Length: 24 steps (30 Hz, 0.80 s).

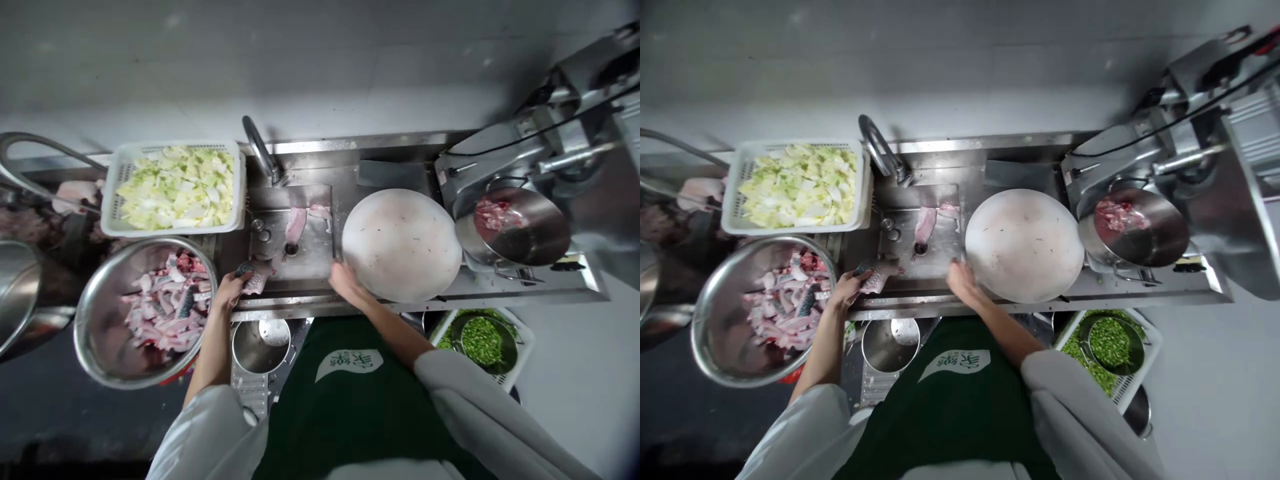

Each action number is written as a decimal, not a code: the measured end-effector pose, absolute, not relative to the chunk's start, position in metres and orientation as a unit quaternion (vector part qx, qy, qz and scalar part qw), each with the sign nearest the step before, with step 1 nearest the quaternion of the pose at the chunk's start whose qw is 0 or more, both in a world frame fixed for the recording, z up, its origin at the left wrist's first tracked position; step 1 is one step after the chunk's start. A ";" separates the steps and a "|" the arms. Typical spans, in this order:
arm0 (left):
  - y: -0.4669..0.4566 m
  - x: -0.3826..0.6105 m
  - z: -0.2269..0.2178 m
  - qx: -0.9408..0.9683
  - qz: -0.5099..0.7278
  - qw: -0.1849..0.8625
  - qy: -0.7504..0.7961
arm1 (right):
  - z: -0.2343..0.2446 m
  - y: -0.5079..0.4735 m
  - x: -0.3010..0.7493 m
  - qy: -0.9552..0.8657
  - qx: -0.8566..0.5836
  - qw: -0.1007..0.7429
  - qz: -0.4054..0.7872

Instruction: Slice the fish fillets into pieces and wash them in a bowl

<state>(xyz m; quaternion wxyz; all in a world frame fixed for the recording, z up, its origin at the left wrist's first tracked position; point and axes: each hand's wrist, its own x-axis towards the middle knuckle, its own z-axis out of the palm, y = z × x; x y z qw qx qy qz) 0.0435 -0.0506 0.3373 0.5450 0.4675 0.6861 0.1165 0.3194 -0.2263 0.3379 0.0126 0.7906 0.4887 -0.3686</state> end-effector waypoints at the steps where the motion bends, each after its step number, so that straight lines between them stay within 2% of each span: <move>1: -0.046 0.047 0.340 0.478 0.112 0.537 0.686 | 0.342 -0.214 0.313 0.487 0.796 0.004 -0.360; 4: -0.035 0.062 0.347 0.519 0.116 0.508 0.677 | 0.354 -0.208 0.330 0.489 0.803 -0.015 -0.341; 7: -0.032 0.088 0.361 0.613 0.118 0.462 0.630 | 0.357 -0.248 0.382 0.439 0.840 -0.011 -0.318; 12: -0.061 0.175 0.403 0.837 0.105 0.282 0.456 | 0.346 -0.350 0.480 0.321 0.911 0.031 -0.256; 14: -0.090 0.226 0.407 0.890 0.100 0.218 0.388 | 0.338 -0.389 0.510 0.278 0.930 0.042 -0.235; 16: -0.126 0.280 0.393 0.922 0.073 0.167 0.341 | 0.332 -0.424 0.531 0.249 0.941 0.048 -0.222; 19: -0.182 0.343 0.343 0.945 0.006 0.127 0.300 | 0.327 -0.464 0.547 0.245 0.941 0.056 -0.229; 21: -0.211 0.361 0.303 0.952 -0.015 0.136 0.274 | 0.328 -0.483 0.549 0.238 0.939 0.058 -0.242; 24: -0.230 0.349 0.256 0.949 0.035 0.176 0.259 | 0.332 -0.496 0.549 0.224 0.938 0.060 -0.256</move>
